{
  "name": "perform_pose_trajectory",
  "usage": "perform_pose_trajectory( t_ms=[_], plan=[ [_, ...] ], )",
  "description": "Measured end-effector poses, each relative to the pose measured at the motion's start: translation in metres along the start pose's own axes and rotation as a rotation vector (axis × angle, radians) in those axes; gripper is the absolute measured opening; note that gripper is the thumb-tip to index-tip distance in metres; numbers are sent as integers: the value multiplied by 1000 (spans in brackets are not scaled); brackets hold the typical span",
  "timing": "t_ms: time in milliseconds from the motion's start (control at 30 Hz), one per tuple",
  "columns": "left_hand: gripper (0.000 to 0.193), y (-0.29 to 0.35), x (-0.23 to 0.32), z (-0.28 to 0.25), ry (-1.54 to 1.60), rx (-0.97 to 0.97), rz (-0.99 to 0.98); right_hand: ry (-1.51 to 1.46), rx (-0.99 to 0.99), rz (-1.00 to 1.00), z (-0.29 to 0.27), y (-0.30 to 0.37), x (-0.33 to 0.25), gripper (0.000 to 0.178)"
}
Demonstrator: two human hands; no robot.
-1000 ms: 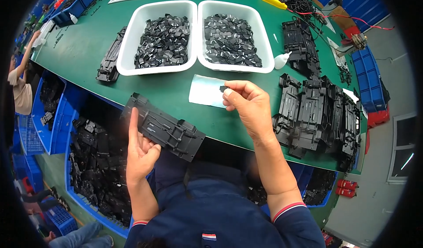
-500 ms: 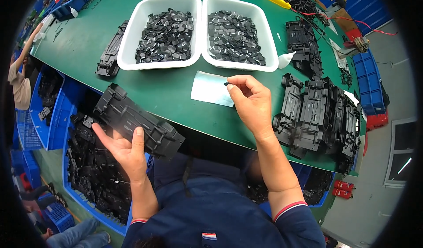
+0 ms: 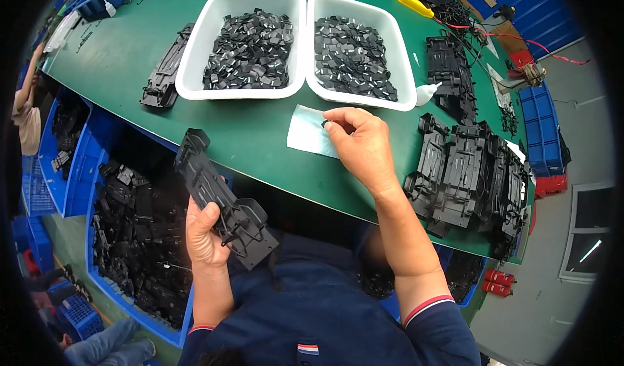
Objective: The person assembles small plastic gears and plastic connectors onto a toy car chassis by hand, taking components from bins and attaching them to the chassis.
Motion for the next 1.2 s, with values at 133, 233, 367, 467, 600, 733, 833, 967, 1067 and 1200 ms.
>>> perform_pose_trajectory(
  t_ms=[133, 233, 367, 467, 600, 733, 833, 967, 1067, 1200],
  plan=[
    [58, 1, -2, -3, -53, -1, 30, 76, 22, 3, 4, -2, -2, 16],
    [56, 1, -2, -5, -74, 13, 76, 106, 26, 13, 7, -3, -1, 20],
    [53, 0, -2, -7, -45, 11, 79, 144, 28, -4, 10, -4, 1, 20],
    [53, 2, -1, -6, -63, 12, 107, 178, 28, -24, 12, -5, 1, 20],
    [52, 1, -1, -4, -68, 12, 130, 243, 65, -121, 13, -6, 4, 19],
    [50, 0, -2, -6, -69, 19, 144, 277, 108, -294, 11, -1, 1, 15],
    [45, -1, -1, -8, -83, 13, 114, 214, 143, -450, 4, 8, -9, 15],
    [42, 0, -1, -4, -84, -4, 107, 212, 228, -649, -5, 23, -15, 18],
    [41, -5, -4, 1, -74, -16, 91, 130, 255, -831, -9, 37, -11, 21],
    [36, -4, -5, 11, -81, -14, 107, 79, 243, -936, -16, 65, -14, 29]
  ],
)
Point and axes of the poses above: each hand's wrist, its own y-axis away from the middle knuckle, its own z-axis out of the palm, x = y × z, the point moved 1 cm from there along -y, towards the middle knuckle, and after that the axes turned 10 degrees about x, right-handed, at the moved point
